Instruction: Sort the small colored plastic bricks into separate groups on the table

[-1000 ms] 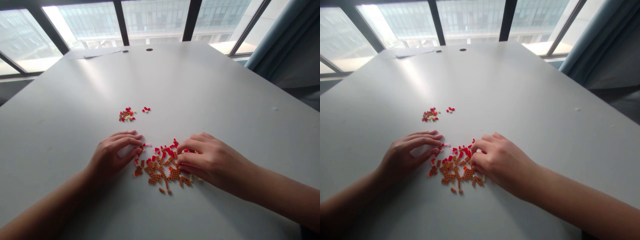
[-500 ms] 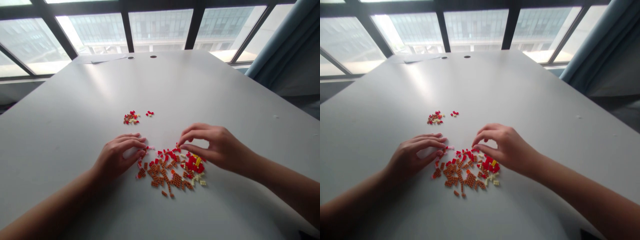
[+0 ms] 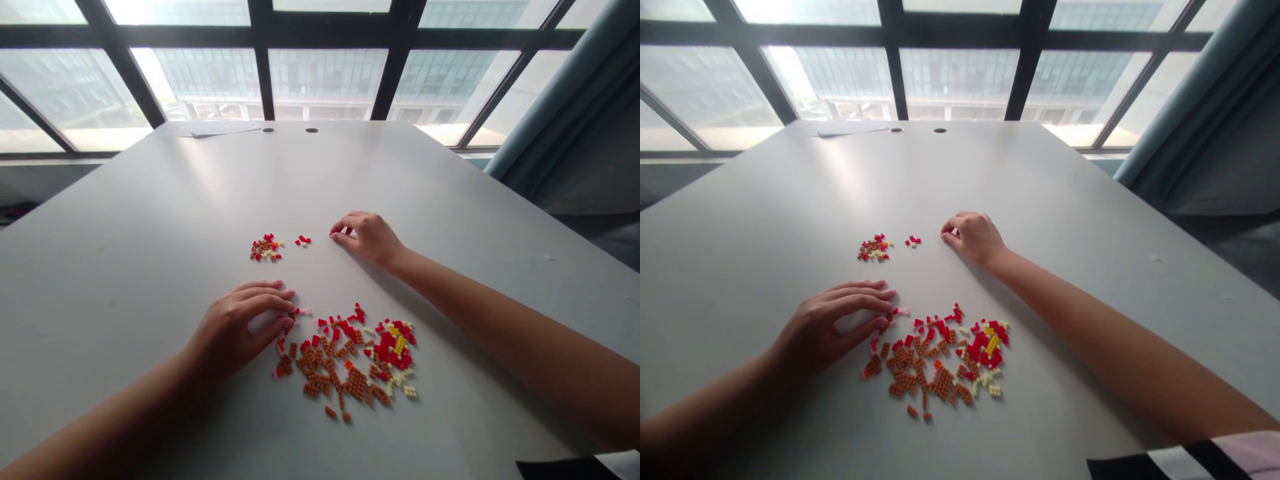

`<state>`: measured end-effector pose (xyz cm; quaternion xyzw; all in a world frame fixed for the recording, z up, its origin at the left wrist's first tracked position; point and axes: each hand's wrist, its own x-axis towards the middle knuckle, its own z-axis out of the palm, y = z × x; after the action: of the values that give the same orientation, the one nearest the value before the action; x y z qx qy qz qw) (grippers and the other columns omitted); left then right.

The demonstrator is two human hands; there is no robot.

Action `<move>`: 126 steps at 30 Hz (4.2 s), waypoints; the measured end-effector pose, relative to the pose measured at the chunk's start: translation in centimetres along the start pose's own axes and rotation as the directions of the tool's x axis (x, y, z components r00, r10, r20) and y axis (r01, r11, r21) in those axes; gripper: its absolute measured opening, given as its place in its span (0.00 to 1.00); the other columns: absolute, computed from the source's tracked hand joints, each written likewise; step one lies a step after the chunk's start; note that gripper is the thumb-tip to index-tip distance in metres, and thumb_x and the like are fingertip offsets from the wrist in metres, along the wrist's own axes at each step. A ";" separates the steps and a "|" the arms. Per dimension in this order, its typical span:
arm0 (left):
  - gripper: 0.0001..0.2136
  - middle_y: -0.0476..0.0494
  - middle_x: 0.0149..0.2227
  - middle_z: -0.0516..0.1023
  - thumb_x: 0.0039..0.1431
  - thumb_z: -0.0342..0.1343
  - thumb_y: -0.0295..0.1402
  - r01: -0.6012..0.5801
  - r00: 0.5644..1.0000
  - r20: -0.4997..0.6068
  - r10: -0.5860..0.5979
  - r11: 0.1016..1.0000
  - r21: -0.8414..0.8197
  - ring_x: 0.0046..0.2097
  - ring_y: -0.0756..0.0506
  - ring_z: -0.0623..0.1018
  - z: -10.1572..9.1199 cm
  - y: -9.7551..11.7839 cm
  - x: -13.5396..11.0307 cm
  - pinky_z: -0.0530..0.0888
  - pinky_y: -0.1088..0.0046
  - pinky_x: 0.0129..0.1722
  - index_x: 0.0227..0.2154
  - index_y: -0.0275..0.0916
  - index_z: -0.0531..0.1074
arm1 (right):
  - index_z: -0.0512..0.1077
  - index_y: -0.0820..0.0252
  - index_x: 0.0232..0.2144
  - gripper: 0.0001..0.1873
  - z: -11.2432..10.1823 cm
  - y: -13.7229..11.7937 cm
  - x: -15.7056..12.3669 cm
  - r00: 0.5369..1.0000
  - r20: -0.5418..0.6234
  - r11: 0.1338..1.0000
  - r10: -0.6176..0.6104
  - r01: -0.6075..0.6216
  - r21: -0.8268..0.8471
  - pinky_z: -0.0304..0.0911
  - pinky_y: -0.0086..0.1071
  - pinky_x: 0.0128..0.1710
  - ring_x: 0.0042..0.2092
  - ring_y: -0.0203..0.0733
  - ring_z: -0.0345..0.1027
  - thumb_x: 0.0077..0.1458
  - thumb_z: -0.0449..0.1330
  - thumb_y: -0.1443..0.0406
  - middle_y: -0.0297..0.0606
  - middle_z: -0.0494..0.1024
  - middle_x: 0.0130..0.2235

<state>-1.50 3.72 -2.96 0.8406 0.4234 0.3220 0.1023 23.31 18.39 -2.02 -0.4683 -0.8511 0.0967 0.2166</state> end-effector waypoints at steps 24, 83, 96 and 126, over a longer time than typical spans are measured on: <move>0.05 0.48 0.43 0.83 0.59 0.59 0.33 -0.008 1.000 -0.003 0.008 1.000 0.016 0.49 0.45 0.80 0.0 -0.2 -0.3 0.77 0.69 0.51 0.37 0.43 0.78 | 0.77 0.57 0.35 0.09 -1.3 -6.7 -10.4 0.889 0.069 0.873 -0.454 0.427 0.235 0.57 0.34 0.39 0.35 0.36 0.69 0.64 0.57 0.63 0.39 0.78 0.38; 0.08 0.49 0.43 0.83 0.64 0.52 0.34 -0.021 1.000 -0.018 0.021 1.000 0.012 0.48 0.44 0.81 0.0 -0.4 -0.1 0.78 0.70 0.49 0.39 0.45 0.77 | 0.78 0.57 0.29 0.06 -7.0 -1.6 -10.0 0.970 0.241 0.982 -0.044 -0.003 0.190 0.72 0.29 0.35 0.32 0.37 0.76 0.53 0.60 0.69 0.33 0.83 0.31; 0.07 0.50 0.44 0.83 0.63 0.54 0.34 -0.024 1.000 0.001 0.024 0.999 0.030 0.48 0.44 0.81 -0.2 -0.5 0.0 0.78 0.71 0.49 0.39 0.47 0.77 | 0.80 0.57 0.31 0.08 -6.9 -1.1 -11.5 0.927 0.371 0.974 -0.063 -0.024 0.224 0.66 0.27 0.32 0.32 0.36 0.73 0.57 0.61 0.63 0.36 0.81 0.34; 0.07 0.48 0.42 0.83 0.63 0.53 0.31 -0.046 0.999 -0.013 0.046 0.998 0.034 0.48 0.45 0.81 -0.1 -0.2 0.1 0.78 0.71 0.49 0.37 0.42 0.77 | 0.82 0.56 0.32 0.05 -1.1 0.3 -2.4 0.994 -0.030 0.983 0.109 -0.104 0.151 0.72 0.34 0.45 0.36 0.41 0.79 0.51 0.66 0.68 0.34 0.84 0.33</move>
<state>-1.62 3.88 -2.91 0.8495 0.4099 0.3230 0.0777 25.15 16.52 -1.80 -0.4973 -0.8110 0.1626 0.2617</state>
